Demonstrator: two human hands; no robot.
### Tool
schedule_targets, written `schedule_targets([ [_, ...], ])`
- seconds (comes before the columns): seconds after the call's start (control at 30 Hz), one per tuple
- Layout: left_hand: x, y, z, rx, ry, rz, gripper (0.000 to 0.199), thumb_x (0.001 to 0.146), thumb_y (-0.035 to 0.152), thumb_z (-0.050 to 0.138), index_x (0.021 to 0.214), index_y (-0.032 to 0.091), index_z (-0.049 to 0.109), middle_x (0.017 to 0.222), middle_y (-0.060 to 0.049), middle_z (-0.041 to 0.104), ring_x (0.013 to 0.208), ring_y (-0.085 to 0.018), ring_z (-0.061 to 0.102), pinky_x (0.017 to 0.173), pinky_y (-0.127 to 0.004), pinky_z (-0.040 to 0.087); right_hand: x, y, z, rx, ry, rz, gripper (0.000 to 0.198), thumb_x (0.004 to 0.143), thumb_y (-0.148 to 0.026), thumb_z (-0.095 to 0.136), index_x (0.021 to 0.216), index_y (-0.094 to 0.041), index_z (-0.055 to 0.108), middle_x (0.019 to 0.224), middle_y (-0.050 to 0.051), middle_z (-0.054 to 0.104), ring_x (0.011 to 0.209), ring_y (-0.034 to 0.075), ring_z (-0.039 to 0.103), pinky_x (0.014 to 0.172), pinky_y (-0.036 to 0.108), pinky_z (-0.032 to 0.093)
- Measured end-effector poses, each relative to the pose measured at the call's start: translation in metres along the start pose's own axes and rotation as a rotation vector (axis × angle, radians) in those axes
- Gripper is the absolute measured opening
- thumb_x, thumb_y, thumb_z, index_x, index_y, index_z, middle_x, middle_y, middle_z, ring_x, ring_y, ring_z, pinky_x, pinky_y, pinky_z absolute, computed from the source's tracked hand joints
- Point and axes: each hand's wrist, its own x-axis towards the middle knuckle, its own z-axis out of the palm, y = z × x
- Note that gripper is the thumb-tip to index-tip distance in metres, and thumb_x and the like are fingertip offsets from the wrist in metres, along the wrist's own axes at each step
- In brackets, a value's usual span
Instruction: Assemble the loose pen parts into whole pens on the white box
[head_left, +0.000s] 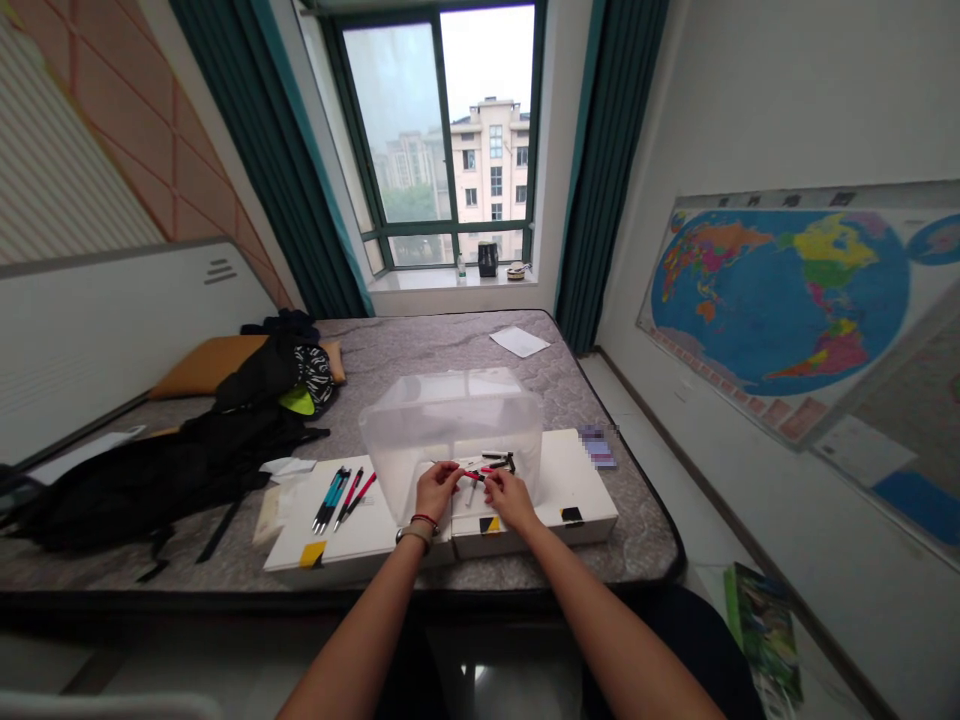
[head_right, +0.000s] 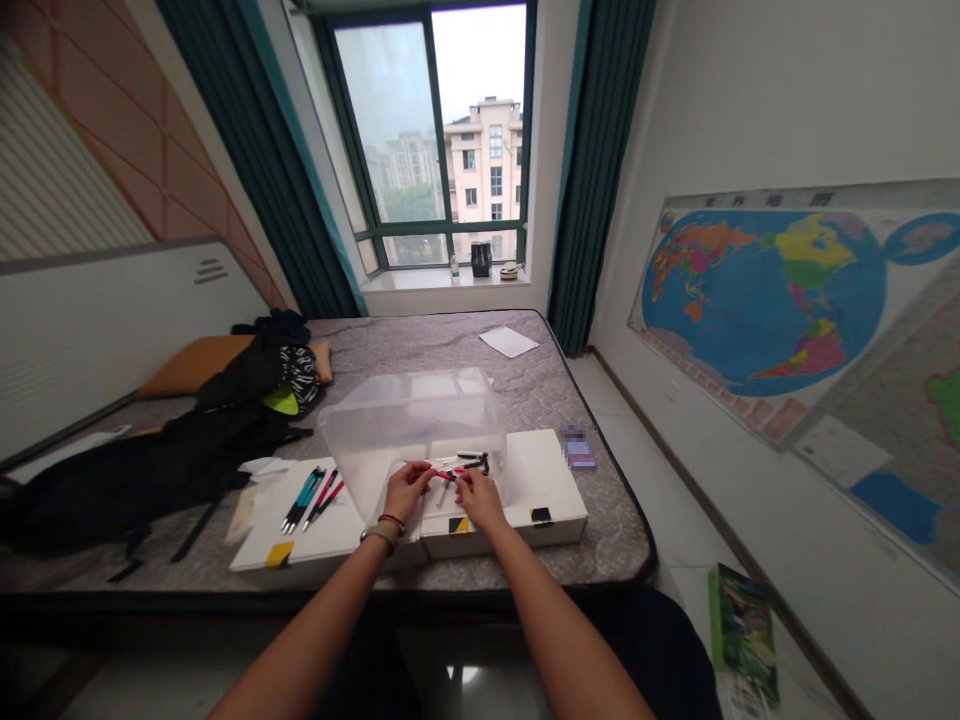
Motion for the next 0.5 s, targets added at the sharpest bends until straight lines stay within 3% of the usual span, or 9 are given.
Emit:
schedule_targets([
  [0.2,0.0011,-0.0004,0.0007,0.017,-0.002,-0.016,0.040,0.063,0.049,0.072,0.084,0.015,0.064,0.067,-0.002,0.065,0.050,-0.010,0.056,0.048,-0.021,0.046,0.0019,0.0001,0.0007,-0.014,-0.011,0.015,0.034,0.092,-0.040,0.037,0.085,-0.018,0.063,0.060,0.000,0.063,0.046,0.011,0.057,0.047,0.020,0.042],
  [0.4,0.0005,-0.0001,0.0017,0.020,0.001,-0.013,0.042,0.062,0.050,0.072,0.082,0.014,0.064,0.068,-0.002,0.066,0.049,-0.009,0.055,0.048,-0.020,0.045,0.0004,-0.0002,-0.0016,-0.083,0.016,-0.051,0.013,0.083,-0.028,0.053,0.088,-0.019,0.061,0.067,0.000,0.066,0.059,0.014,0.062,0.061,0.023,0.044],
  [0.5,0.0000,0.0002,0.0016,0.015,0.010,-0.015,0.042,0.062,0.050,0.073,0.082,0.015,0.064,0.068,-0.002,0.066,0.049,-0.009,0.055,0.048,-0.020,0.045,-0.0003,-0.0004,-0.0020,-0.112,0.022,-0.039,0.016,0.086,-0.030,0.048,0.084,-0.020,0.061,0.065,0.000,0.065,0.057,0.014,0.061,0.060,0.023,0.043],
])
